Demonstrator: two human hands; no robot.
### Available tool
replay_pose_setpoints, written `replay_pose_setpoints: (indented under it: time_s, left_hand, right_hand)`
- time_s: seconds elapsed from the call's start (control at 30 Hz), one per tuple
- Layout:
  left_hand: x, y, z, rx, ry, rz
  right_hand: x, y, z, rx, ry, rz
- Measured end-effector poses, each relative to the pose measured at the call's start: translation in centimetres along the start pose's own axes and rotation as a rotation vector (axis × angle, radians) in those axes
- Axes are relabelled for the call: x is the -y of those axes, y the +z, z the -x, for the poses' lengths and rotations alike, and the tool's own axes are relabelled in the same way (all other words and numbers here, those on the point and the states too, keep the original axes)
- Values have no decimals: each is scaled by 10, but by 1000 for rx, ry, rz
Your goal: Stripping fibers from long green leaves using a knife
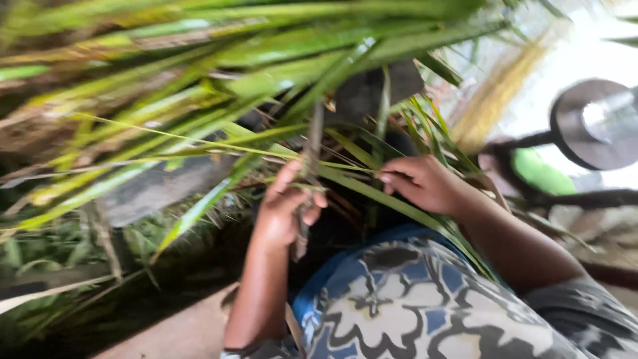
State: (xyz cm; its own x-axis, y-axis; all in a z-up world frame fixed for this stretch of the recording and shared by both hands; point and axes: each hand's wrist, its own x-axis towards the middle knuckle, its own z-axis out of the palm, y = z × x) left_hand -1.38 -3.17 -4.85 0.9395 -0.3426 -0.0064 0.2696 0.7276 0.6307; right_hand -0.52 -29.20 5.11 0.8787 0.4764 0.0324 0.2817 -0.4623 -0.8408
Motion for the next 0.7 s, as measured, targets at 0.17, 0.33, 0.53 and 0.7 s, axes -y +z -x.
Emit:
replay_pose_setpoints:
  time_s: [0.17, 0.33, 0.53, 0.7]
  left_hand:
    - [13, 26, -1, 95, -109, -9]
    - [15, 44, 0, 283, -185, -45]
    - [6, 36, 3, 403, -220, -41]
    - [6, 27, 4, 481, -241, -43]
  right_hand:
    - [11, 16, -6, -39, -42, -74]
    - [9, 23, -14, -17, -106, -136]
    - [13, 19, -16, 227, -127, -540]
    - [-11, 19, -13, 450, -40, -639]
